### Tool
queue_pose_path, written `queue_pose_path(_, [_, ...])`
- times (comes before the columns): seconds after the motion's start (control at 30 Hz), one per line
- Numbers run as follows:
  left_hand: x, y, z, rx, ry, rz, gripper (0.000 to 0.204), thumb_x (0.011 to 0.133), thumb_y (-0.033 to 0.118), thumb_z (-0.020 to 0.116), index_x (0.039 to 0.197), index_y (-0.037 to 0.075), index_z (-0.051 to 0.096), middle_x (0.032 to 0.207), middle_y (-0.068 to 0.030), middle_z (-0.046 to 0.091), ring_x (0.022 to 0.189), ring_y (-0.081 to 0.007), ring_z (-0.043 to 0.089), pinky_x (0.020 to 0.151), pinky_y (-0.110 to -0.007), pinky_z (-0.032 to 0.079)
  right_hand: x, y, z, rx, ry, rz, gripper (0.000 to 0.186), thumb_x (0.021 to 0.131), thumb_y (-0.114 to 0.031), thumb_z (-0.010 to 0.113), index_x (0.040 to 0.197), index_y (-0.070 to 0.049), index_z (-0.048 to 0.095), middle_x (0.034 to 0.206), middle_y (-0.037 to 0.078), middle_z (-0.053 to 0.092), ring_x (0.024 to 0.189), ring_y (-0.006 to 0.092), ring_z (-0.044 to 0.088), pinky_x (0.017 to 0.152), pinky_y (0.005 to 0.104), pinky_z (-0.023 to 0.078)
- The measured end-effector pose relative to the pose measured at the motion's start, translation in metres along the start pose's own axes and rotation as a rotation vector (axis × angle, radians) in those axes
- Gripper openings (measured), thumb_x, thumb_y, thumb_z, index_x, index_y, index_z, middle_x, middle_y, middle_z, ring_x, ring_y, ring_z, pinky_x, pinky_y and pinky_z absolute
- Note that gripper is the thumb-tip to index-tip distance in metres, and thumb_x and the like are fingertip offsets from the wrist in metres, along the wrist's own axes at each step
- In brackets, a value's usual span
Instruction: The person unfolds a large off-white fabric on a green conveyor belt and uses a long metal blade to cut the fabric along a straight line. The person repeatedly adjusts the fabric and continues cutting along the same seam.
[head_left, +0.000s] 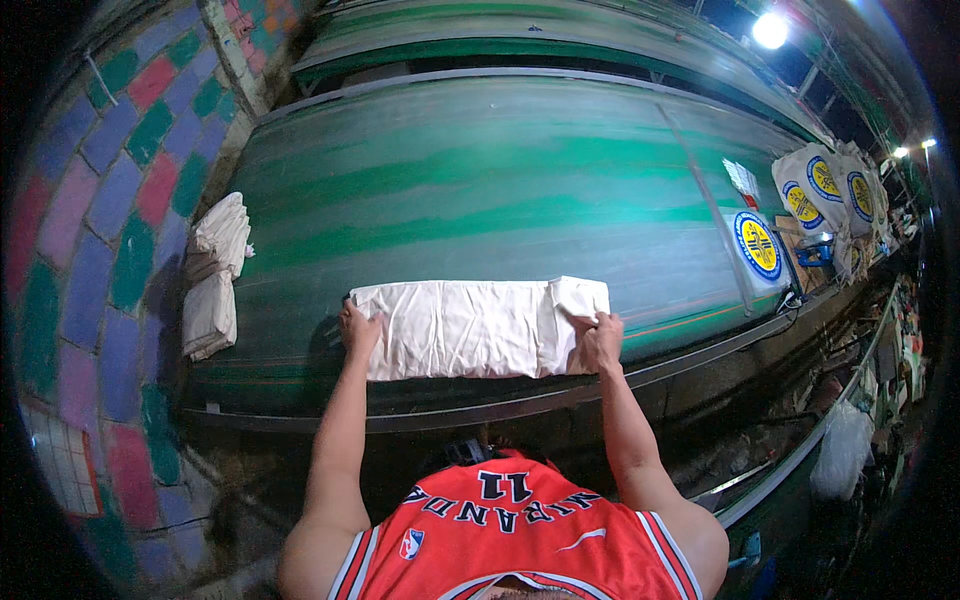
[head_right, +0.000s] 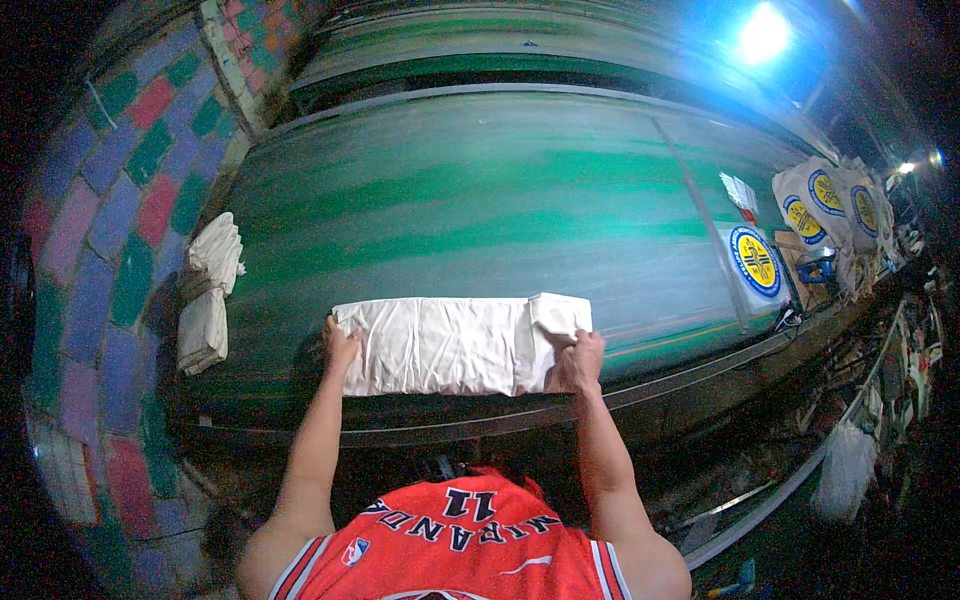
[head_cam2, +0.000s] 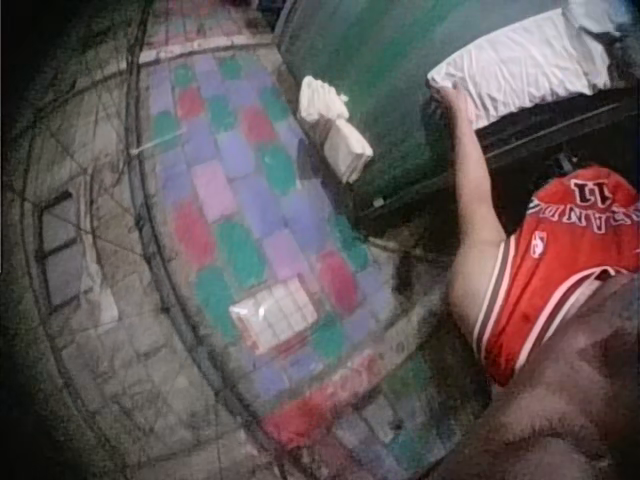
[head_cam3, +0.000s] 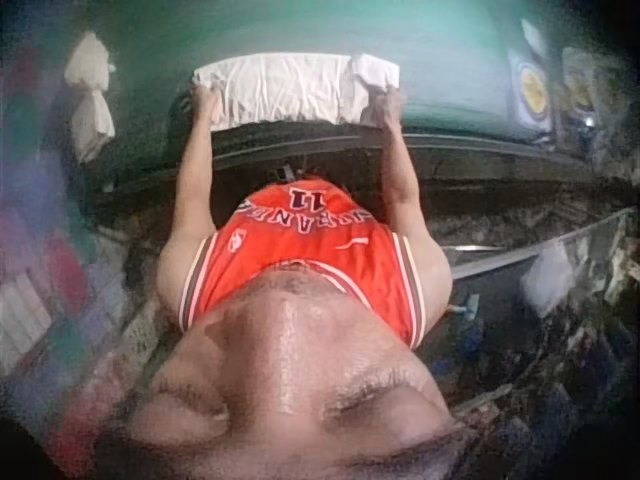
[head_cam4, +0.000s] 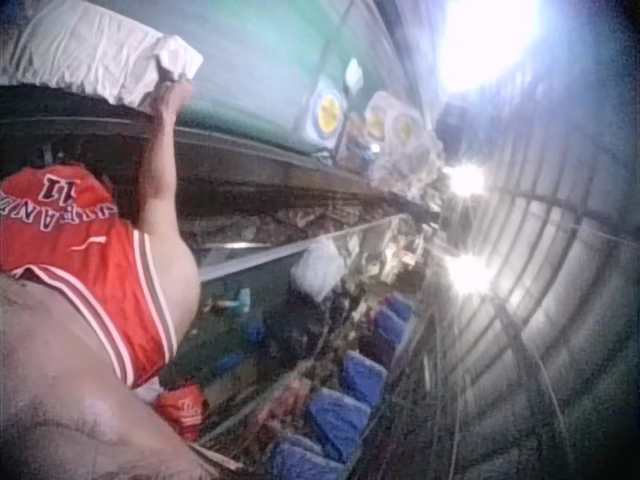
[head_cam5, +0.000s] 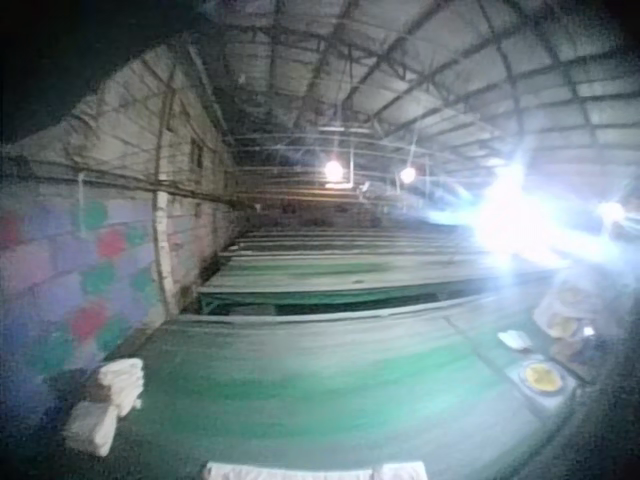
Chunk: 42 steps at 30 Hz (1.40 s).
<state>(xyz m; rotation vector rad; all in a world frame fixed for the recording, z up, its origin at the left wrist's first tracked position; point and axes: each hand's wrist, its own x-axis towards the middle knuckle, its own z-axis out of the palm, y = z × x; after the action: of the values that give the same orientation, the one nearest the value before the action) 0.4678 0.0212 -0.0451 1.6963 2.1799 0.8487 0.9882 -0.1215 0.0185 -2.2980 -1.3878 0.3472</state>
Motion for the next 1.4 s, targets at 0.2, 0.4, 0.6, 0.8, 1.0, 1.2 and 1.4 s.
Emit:
queue_pose_path(0.2, [0.052,-0.014,0.021,-0.142,-0.172,0.023,0.040,0.081,0.016,0.072,0.113,-0.001,0.056,0.104,-0.0252,0.067,0.101,-0.0433,0.064,0.088,-0.051,0.050,0.016,0.012,0.003,0.147,0.040,0.154,0.055,0.083,-0.031,0.069,0.126,0.000,0.057,0.111,0.024,0.067,0.099,0.0407,0.065,0.089,0.0458,0.051])
queue_pose_path(0.4, [0.084,0.052,0.009,-0.243,-0.080,0.229,0.025,0.087,0.012,0.065,0.109,0.003,0.058,0.101,-0.0241,0.068,0.096,-0.0451,0.065,0.083,-0.049,0.051,0.063,0.014,-0.031,0.513,0.002,0.107,0.036,0.073,-0.005,0.053,0.104,0.003,0.069,0.090,0.008,0.069,0.084,0.0175,0.062,0.077,0.0328,0.050])
queue_pose_path(0.6, [0.113,0.151,-0.044,-0.277,0.257,0.394,0.018,0.086,0.006,0.067,0.102,-0.001,0.064,0.104,-0.0207,0.068,0.097,-0.0416,0.064,0.082,-0.046,0.052,0.095,0.030,-0.113,0.429,0.262,-0.015,0.036,0.078,-0.006,0.049,0.111,0.002,0.064,0.090,0.009,0.066,0.087,0.0222,0.059,0.083,0.0332,0.048])
queue_pose_path(0.8, [0.083,0.178,-0.040,-0.818,-0.207,0.170,0.030,0.078,-0.014,0.053,0.099,0.001,0.067,0.101,-0.0015,0.065,0.092,-0.0108,0.060,0.082,-0.028,0.049,0.089,0.045,-0.136,-0.051,0.492,-0.070,0.059,0.079,-0.010,0.069,0.133,-0.001,0.048,0.115,0.021,0.055,0.110,0.0385,0.052,0.098,0.0451,0.043])
queue_pose_path(1.0, [0.034,0.148,-0.037,-1.305,-0.419,0.080,0.031,0.073,-0.013,0.042,0.092,0.006,0.058,0.089,-0.0003,0.060,0.082,-0.0124,0.057,0.076,-0.026,0.047,0.078,0.028,-0.122,-0.168,0.397,-0.241,0.089,0.063,-0.005,0.082,0.143,-0.008,0.042,0.142,0.021,0.040,0.133,0.0405,0.038,0.111,0.0484,0.034])
queue_pose_path(1.2, [0.022,0.064,-0.034,-0.123,-0.363,0.373,0.022,0.068,-0.008,0.050,0.072,0.004,0.069,0.075,-0.0144,0.068,0.078,-0.0264,0.066,0.073,-0.040,0.053,0.106,0.012,-0.109,-0.275,0.213,-0.376,0.099,0.060,-0.007,0.072,0.151,-0.017,0.034,0.155,0.017,0.029,0.144,0.0407,0.024,0.113,0.0629,0.024])
queue_pose_path(1.4, [-0.025,0.089,-0.013,0.168,-0.218,0.495,0.035,0.066,0.000,0.062,0.100,0.003,0.072,0.107,-0.0170,0.067,0.105,-0.0377,0.061,0.094,-0.043,0.048,0.164,0.033,-0.077,0.416,0.001,-0.102,0.104,0.061,-0.009,0.074,0.154,-0.015,0.028,0.139,0.024,0.050,0.125,0.0376,0.054,0.102,0.0478,0.047])
